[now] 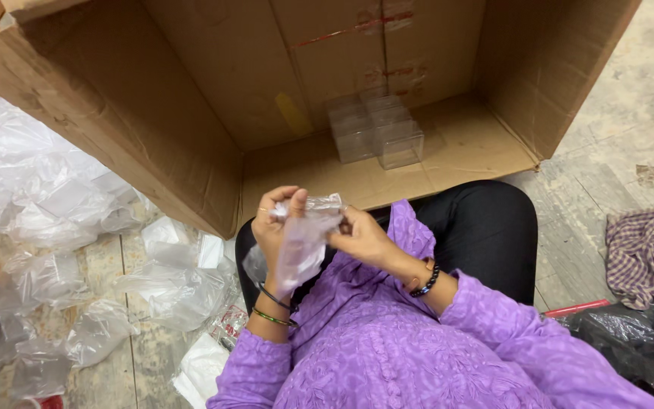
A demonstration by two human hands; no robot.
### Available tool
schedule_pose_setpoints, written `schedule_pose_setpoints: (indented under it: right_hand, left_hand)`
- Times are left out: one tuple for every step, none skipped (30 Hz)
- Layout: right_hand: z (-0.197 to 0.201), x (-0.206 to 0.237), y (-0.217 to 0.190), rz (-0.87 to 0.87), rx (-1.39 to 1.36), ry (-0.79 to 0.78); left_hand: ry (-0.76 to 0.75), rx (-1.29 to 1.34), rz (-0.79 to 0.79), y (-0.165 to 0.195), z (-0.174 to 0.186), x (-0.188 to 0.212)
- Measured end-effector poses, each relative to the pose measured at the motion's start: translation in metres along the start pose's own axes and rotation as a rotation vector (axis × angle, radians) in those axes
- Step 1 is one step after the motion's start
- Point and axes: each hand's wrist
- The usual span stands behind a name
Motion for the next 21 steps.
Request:
schedule_pose_setpoints:
  right_hand:
    - [0.005, 0.001, 0.004, -0.045, 0.122, 0.042]
    - [0.010, 0.001, 0.005, -0.006, 0.173, 0.103]
    - [0.017, 0.004, 0.003, 0.035, 0.225, 0.164]
    - [0.024, 0.005, -0.002, 0.078, 0.275, 0.223]
    - [0.029, 0.008, -0.010, 0.138, 0.242, 0.314]
    - [0.033, 0.010, -0.021, 0.194, 0.206, 0.406]
    - [0.033, 0.012, -0.033, 0.244, 0.218, 0.394]
    - [0.031, 0.015, -0.046, 0.290, 0.232, 0.385]
    - [0.026, 0.015, -0.059, 0.331, 0.247, 0.379]
    - [0.018, 0.017, -0.070, 0.267, 0.201, 0.266]
    - [0.009, 0.017, -0.079, 0.208, 0.154, 0.154]
    - [-0.001, 0.018, -0.085, 0.275, 0.221, 0.105]
    - [-0.010, 0.020, -0.086, 0.346, 0.287, 0.053]
    - [-0.018, 0.021, -0.084, 0.438, 0.363, 0.027]
    - [-0.023, 0.024, -0.078, 0.534, 0.438, -0.003]
    - [-0.026, 0.026, -0.070, 0.624, 0.509, -0.036]
    - [-0.026, 0.030, -0.059, 0.690, 0.573, -0.075]
    - [-0.024, 0.033, -0.047, 0.753, 0.635, -0.115]
    - [-0.019, 0.037, -0.036, 0.817, 0.697, -0.155]
    - [-0.014, 0.040, -0.026, 0.880, 0.765, -0.213]
    - [-0.007, 0.043, -0.019, 0.944, 0.832, -0.270]
  left_hand:
    - [0.034, 0.016, 0.026, -0.005, 0.003, -0.002]
    - [0.069, 0.031, 0.050, -0.010, 0.005, -0.005]
    - [0.105, 0.047, 0.074, -0.013, 0.008, -0.006]
    - [0.094, -0.033, 0.016, -0.015, 0.011, -0.006]
    - [0.083, -0.115, -0.040, -0.015, 0.013, -0.005]
    - [0.069, -0.199, -0.093, -0.015, 0.015, -0.004]
    - [0.070, -0.265, -0.164, -0.014, 0.015, -0.003]
    - [0.067, -0.329, -0.232, -0.013, 0.014, -0.001]
    - [0.061, -0.390, -0.295, -0.012, 0.011, 0.000]
    - [0.032, -0.363, -0.267, -0.012, 0.009, 0.000]
    - [0.004, -0.335, -0.242, -0.012, 0.006, 0.000]
    - [-0.024, -0.308, -0.221, -0.013, 0.004, -0.002]
    - [0.000, -0.274, -0.211, -0.014, 0.003, -0.004]
    - [0.028, -0.243, -0.210, -0.016, 0.003, -0.008]
    - [0.059, -0.212, -0.212, -0.019, 0.005, -0.011]
    - [0.096, -0.168, -0.172, -0.022, 0.008, -0.015]
    - [0.135, -0.129, -0.123, -0.025, 0.013, -0.020]
    - [0.173, -0.090, -0.071, -0.029, 0.019, -0.023]
    - [0.180, 0.001, -0.048, -0.032, 0.024, -0.026]
    - [0.187, 0.093, -0.029, -0.035, 0.030, -0.028]
    - [0.192, 0.185, -0.011, -0.037, 0.035, -0.030]
Point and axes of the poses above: each hand's wrist, its own x-axis away from the middle knuckle, its own z-axis out of the back of the hand, y = z × x, and after that the axes turned 3 degrees about -y, right-handed
